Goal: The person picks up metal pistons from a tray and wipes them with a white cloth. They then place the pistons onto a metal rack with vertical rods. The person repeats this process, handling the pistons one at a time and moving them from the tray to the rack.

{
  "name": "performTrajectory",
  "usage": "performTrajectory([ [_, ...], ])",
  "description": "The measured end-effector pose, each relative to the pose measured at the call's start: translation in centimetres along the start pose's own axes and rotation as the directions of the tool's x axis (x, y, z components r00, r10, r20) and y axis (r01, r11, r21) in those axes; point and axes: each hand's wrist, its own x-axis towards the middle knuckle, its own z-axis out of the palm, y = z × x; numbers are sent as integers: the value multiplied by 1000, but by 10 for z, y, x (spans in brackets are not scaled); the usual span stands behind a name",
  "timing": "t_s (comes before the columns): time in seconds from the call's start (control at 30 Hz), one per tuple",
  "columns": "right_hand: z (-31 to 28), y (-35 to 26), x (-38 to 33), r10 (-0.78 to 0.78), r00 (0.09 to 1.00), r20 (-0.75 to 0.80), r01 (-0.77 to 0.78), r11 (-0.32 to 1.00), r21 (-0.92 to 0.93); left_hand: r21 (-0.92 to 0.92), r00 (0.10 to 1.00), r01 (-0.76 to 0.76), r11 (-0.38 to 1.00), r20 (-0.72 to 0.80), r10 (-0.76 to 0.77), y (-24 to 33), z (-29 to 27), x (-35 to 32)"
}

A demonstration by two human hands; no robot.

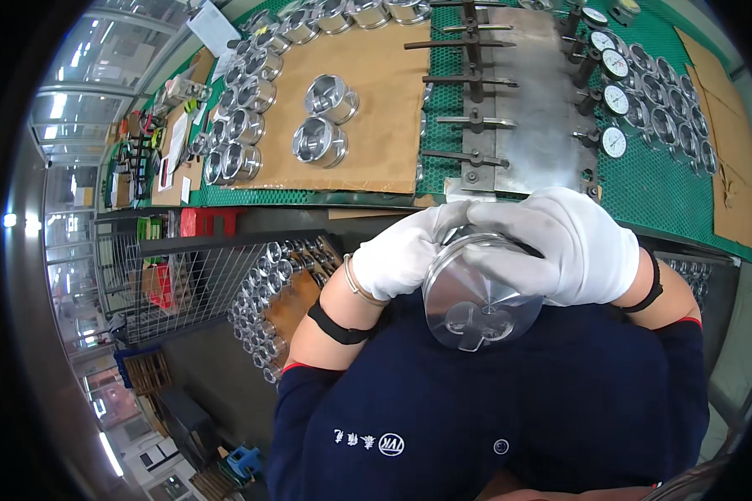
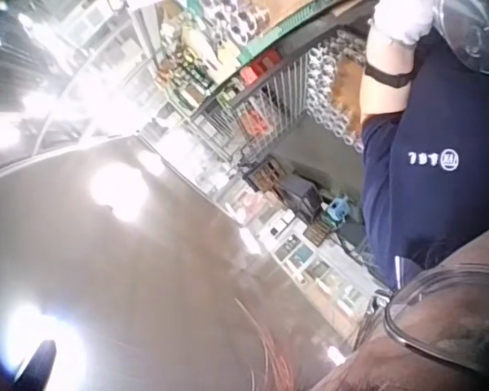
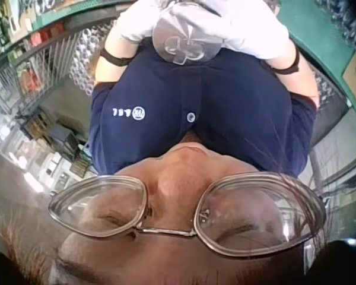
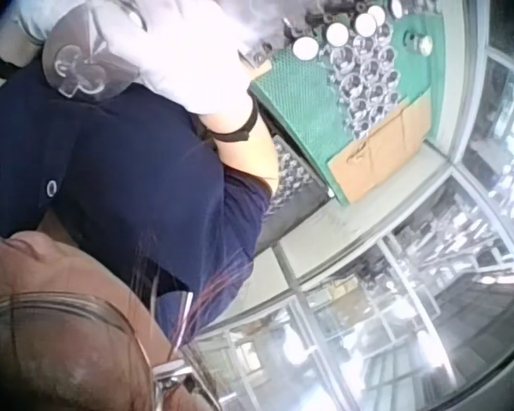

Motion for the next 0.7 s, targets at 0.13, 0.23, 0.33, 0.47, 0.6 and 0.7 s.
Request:
performTrajectory([
  [0.13,3,-1,14,-14,996,90,13,1000,16,-153,1000,2,988,9,0,-2,-3,-13],
  [0.23,8,1,25,-11,980,200,3,999,42,-140,999,6,990,-39,-12,-7,-9,-22],
  [0.33,18,5,36,15,960,278,-44,994,101,-77,991,-43,996,-130,33,-7,-10,-35],
  [0.47,48,10,50,67,984,166,-97,979,181,-18,966,-153,988,-215,146,-10,-31,-64],
  [0.6,66,14,74,164,958,235,-202,968,148,-26,892,-218,975,-412,189,-1,-44,-94],
  [0.7,79,16,95,269,921,283,-310,944,111,179,747,-325,928,-554,369,24,-74,-139],
])
